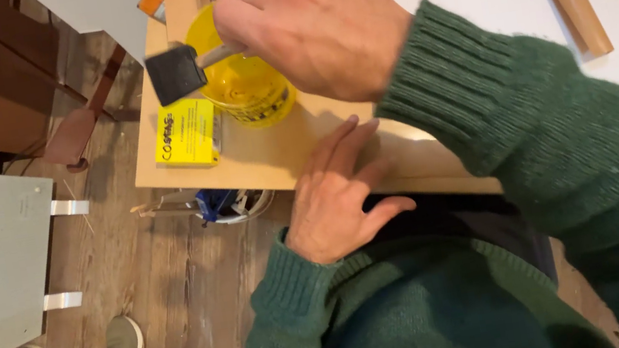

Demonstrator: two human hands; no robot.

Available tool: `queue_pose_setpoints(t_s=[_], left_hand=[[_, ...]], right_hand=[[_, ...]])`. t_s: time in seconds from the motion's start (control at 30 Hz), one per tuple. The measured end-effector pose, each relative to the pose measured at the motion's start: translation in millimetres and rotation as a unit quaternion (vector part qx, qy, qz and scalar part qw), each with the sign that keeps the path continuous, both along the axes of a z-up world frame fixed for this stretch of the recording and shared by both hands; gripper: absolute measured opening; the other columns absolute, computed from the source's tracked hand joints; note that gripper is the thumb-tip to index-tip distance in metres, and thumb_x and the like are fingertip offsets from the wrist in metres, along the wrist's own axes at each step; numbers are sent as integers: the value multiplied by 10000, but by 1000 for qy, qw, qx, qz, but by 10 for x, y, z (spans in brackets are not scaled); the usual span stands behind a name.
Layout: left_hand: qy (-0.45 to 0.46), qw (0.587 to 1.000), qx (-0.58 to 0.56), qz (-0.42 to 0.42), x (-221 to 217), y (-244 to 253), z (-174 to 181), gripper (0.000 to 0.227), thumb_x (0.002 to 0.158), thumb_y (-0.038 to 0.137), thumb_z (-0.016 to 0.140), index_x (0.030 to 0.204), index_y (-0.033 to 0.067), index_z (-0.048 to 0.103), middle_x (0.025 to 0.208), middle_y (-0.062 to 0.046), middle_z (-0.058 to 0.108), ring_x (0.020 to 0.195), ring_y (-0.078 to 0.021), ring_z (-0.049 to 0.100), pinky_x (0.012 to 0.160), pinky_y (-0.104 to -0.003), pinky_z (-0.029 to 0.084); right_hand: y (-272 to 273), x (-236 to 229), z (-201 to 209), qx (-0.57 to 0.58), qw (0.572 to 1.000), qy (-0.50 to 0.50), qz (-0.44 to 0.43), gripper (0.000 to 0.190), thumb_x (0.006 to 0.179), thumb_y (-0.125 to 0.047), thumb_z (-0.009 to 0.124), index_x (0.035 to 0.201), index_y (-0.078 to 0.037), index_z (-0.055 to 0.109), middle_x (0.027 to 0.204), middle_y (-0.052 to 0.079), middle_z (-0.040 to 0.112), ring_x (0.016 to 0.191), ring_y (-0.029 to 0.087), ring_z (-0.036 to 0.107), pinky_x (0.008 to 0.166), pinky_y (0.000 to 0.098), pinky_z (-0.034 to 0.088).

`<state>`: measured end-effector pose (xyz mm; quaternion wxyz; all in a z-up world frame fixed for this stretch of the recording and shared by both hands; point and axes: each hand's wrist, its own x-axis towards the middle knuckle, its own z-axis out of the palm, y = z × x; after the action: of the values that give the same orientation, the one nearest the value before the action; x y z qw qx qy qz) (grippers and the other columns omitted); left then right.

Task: Assembling and preparing picture frames by sanding, applying glue with a brush, and sealing edges with paper.

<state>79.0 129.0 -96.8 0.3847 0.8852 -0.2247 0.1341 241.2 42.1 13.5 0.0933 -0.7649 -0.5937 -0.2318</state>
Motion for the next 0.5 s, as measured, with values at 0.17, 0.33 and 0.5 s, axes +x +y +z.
queue_pose_setpoints(t_s=[0.17,0.33,0.5], left_hand=[[-11,1000,9,18,23,10,-32,429,799,419,838,1057,98,719,1476,-166,533,1425,-397,459,1179,-534,387],[-1,1000,-4,9,15,13,-17,432,804,421,827,1055,86,719,1473,-177,532,1422,-409,466,1182,-530,402],[3,1000,10,6,-12,25,-5,434,802,422,823,1054,82,729,1479,-178,531,1429,-396,461,1187,-523,392]], right_hand=[[-191,-183,432,45,999,0,1,66,1059,-111,678,1044,-73,626,857,57,646,792,215,640,701,347,498],[-350,-186,469,25,994,94,-50,157,1063,-176,759,1094,-48,675,889,40,704,759,167,690,643,303,517],[-41,-102,355,44,948,310,-66,225,1010,-208,764,1065,-26,644,891,53,726,812,167,727,644,302,557]])
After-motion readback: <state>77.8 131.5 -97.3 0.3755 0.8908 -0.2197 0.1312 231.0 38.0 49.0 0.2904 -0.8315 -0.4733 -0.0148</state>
